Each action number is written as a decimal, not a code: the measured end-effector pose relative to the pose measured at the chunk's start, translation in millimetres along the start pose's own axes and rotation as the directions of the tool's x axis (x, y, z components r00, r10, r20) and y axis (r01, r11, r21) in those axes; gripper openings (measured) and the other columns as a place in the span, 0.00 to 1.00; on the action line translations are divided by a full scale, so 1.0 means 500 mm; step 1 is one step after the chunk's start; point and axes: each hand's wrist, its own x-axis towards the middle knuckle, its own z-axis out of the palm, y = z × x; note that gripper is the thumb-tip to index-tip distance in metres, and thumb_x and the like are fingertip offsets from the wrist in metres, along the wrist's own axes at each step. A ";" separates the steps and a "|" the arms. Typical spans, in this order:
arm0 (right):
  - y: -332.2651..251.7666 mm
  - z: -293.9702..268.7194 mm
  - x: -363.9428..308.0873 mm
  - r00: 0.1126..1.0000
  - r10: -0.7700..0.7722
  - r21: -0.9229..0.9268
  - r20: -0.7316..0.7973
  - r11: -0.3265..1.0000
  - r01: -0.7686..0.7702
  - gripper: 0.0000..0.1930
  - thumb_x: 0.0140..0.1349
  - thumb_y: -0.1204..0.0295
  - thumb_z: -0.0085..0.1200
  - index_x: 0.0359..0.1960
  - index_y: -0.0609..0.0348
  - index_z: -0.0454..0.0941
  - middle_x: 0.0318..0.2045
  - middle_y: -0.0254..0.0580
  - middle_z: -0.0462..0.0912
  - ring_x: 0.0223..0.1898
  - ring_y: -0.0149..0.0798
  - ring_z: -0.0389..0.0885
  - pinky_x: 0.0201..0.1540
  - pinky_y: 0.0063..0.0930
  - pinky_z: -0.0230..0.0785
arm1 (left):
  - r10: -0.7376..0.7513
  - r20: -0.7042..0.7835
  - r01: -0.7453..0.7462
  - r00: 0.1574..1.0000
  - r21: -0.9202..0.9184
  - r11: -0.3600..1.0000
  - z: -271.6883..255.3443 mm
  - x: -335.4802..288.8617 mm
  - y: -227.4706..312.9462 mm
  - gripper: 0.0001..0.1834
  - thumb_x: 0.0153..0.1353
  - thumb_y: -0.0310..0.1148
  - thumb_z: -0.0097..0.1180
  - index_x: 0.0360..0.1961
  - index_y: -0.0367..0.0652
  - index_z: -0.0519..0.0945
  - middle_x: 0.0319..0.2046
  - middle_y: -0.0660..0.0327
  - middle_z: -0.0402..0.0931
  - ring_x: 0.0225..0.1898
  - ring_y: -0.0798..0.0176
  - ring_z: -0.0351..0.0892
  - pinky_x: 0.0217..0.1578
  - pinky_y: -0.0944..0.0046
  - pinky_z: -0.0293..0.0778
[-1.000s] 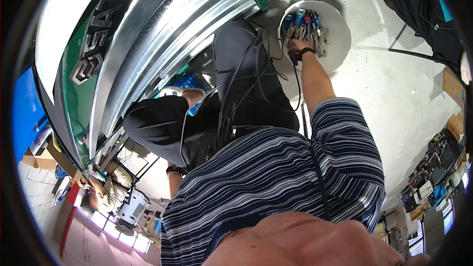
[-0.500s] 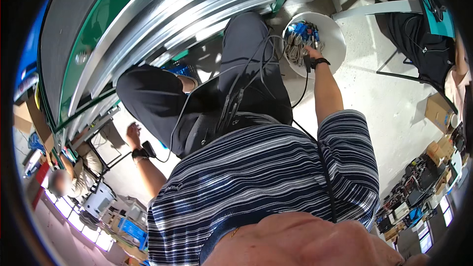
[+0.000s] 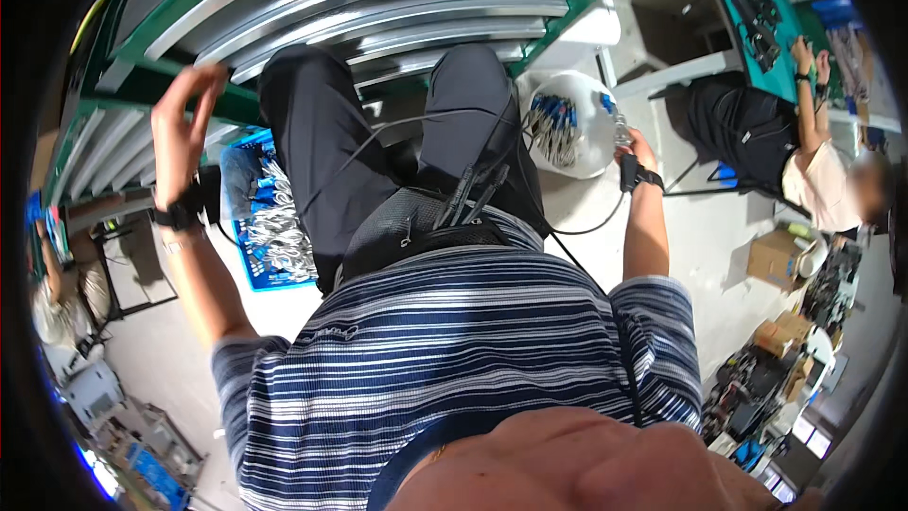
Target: The recorder is assembling and inspecting electronic cable components at a workbench, including applying a blue sleeve or connector part to a silver cable bundle.
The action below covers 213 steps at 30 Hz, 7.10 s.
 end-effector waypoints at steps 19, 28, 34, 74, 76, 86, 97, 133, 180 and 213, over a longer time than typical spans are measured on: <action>-0.725 0.869 -0.414 0.402 -0.669 -0.511 0.626 0.039 0.859 0.15 0.68 0.59 0.52 0.48 0.53 0.79 0.34 0.24 0.75 0.37 0.22 0.72 0.36 0.21 0.65 | 0.472 -0.063 -0.476 0.879 -0.155 0.866 0.030 0.458 0.201 0.19 0.67 0.45 0.57 0.48 0.41 0.79 0.38 0.57 0.80 0.40 0.63 0.80 0.47 0.64 0.76; -0.656 1.227 -0.239 0.383 -0.473 -0.432 0.793 0.006 0.902 0.24 0.69 0.54 0.47 0.54 0.63 0.75 0.54 0.48 0.76 0.53 0.41 0.72 0.50 0.35 0.65 | 0.120 -0.252 -0.164 0.960 -0.160 0.973 -0.001 0.635 0.132 0.24 0.65 0.46 0.59 0.52 0.39 0.73 0.41 0.52 0.80 0.41 0.60 0.79 0.42 0.61 0.76; -0.656 1.314 -0.159 0.387 -0.325 -0.343 0.863 0.186 0.921 0.09 0.66 0.62 0.53 0.32 0.51 0.77 0.26 0.26 0.72 0.26 0.26 0.63 0.35 0.23 0.59 | -0.149 -0.320 0.021 0.936 -0.371 0.928 -0.016 0.708 0.030 0.16 0.65 0.43 0.54 0.40 0.39 0.77 0.27 0.59 0.79 0.27 0.64 0.76 0.29 0.64 0.74; -0.485 1.289 -0.095 0.445 -0.158 -0.435 0.881 0.095 0.895 0.22 0.63 0.58 0.61 0.53 0.58 0.79 0.39 0.28 0.82 0.42 0.21 0.76 0.45 0.15 0.65 | -0.130 -0.314 -0.178 0.941 -0.781 0.598 0.035 0.744 -0.032 0.10 0.62 0.37 0.63 0.31 0.41 0.79 0.21 0.69 0.72 0.22 0.75 0.65 0.23 0.74 0.61; -0.488 1.292 -0.089 0.452 -0.146 -0.450 0.880 0.052 0.892 0.20 0.65 0.59 0.58 0.53 0.59 0.79 0.40 0.29 0.82 0.42 0.21 0.77 0.45 0.15 0.65 | -0.151 -0.318 -0.162 0.936 -0.770 0.618 0.037 0.746 -0.035 0.12 0.63 0.39 0.62 0.32 0.41 0.79 0.23 0.67 0.72 0.23 0.75 0.67 0.24 0.74 0.62; -0.503 1.292 -0.071 0.365 -0.063 -0.301 0.929 0.445 0.843 0.19 0.75 0.66 0.40 0.57 0.69 0.74 0.42 0.38 0.83 0.40 0.26 0.79 0.46 0.19 0.72 | -0.200 -0.155 -0.041 0.967 -0.875 0.483 0.048 0.746 -0.038 0.25 0.68 0.54 0.51 0.48 0.41 0.74 0.28 0.67 0.73 0.27 0.71 0.71 0.29 0.71 0.69; -0.490 1.299 -0.083 0.431 -0.009 -0.387 0.902 0.427 0.817 0.22 0.75 0.59 0.42 0.55 0.67 0.75 0.36 0.36 0.82 0.33 0.25 0.77 0.39 0.18 0.72 | -0.003 0.174 0.144 0.985 -0.804 0.577 0.072 0.738 -0.012 0.19 0.67 0.47 0.56 0.34 0.40 0.81 0.26 0.65 0.77 0.25 0.76 0.72 0.25 0.75 0.69; -0.444 1.312 -0.106 0.325 -0.047 -0.319 0.945 0.109 0.942 0.28 0.71 0.56 0.49 0.65 0.63 0.64 0.60 0.44 0.73 0.63 0.36 0.70 0.67 0.33 0.59 | 0.406 -0.007 -0.236 0.914 -0.822 0.518 0.056 0.699 0.065 0.13 0.72 0.43 0.49 0.46 0.45 0.73 0.34 0.67 0.73 0.35 0.74 0.70 0.37 0.70 0.70; -0.469 1.303 -0.085 0.423 -0.116 -0.303 0.899 0.532 0.790 0.25 0.68 0.51 0.53 0.55 0.61 0.77 0.43 0.38 0.83 0.43 0.29 0.81 0.48 0.20 0.73 | 0.135 0.237 -0.142 0.962 0.013 0.990 0.053 0.705 0.012 0.26 0.54 0.51 0.65 0.44 0.39 0.81 0.40 0.45 0.82 0.43 0.45 0.82 0.44 0.52 0.76; -0.451 1.306 -0.098 0.259 -0.103 -0.192 0.960 0.431 0.882 0.26 0.66 0.65 0.59 0.63 0.59 0.69 0.44 0.35 0.83 0.42 0.26 0.81 0.47 0.19 0.73 | 0.248 0.413 0.085 0.876 -0.639 0.765 0.059 0.684 0.045 0.20 0.65 0.49 0.59 0.40 0.40 0.80 0.25 0.65 0.76 0.23 0.71 0.71 0.23 0.69 0.67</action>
